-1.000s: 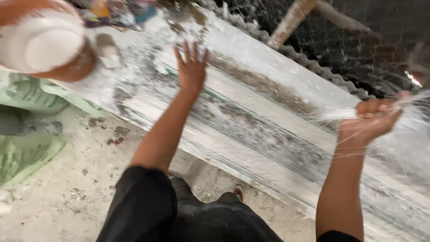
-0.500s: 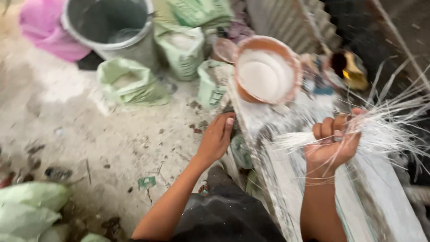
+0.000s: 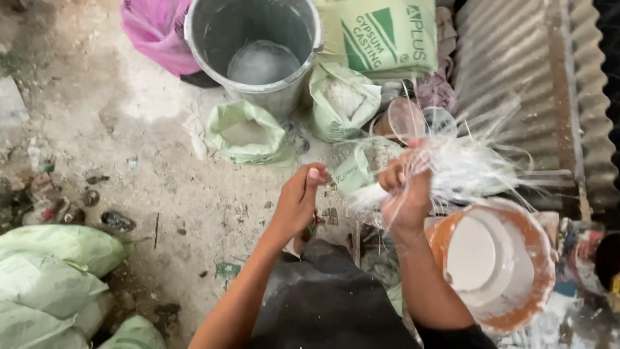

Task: Applying fiberglass reinforcement and liquid gypsum to a molding cast.

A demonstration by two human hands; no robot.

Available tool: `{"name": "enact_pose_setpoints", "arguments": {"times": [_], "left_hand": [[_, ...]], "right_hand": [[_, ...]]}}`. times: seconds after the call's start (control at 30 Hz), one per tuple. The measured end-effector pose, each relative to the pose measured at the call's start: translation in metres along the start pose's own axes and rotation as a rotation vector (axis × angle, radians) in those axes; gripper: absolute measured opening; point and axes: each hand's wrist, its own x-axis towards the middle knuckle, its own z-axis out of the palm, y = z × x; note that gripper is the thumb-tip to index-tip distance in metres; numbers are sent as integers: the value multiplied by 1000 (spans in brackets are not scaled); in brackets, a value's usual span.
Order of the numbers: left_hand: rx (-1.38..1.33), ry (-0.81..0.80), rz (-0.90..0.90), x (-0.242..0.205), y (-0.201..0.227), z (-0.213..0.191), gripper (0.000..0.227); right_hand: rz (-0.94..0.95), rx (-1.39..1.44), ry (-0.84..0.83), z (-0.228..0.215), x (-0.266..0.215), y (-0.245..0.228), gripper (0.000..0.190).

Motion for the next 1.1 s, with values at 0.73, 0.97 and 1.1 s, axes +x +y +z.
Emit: {"name": "enact_pose_setpoints", "arguments": {"times": [0.73, 0.97, 1.1], "left_hand": [[843, -223, -414, 473, -91, -242, 48], [481, 112, 178, 454, -121, -202, 51], [278, -26, 448, 411, -78, -163, 51]], "right_hand": [[461, -1863, -636, 141, 446, 327, 98], [513, -1622, -636, 133, 457, 351, 63], [848, -764, -246, 164, 425, 322, 66]]}}
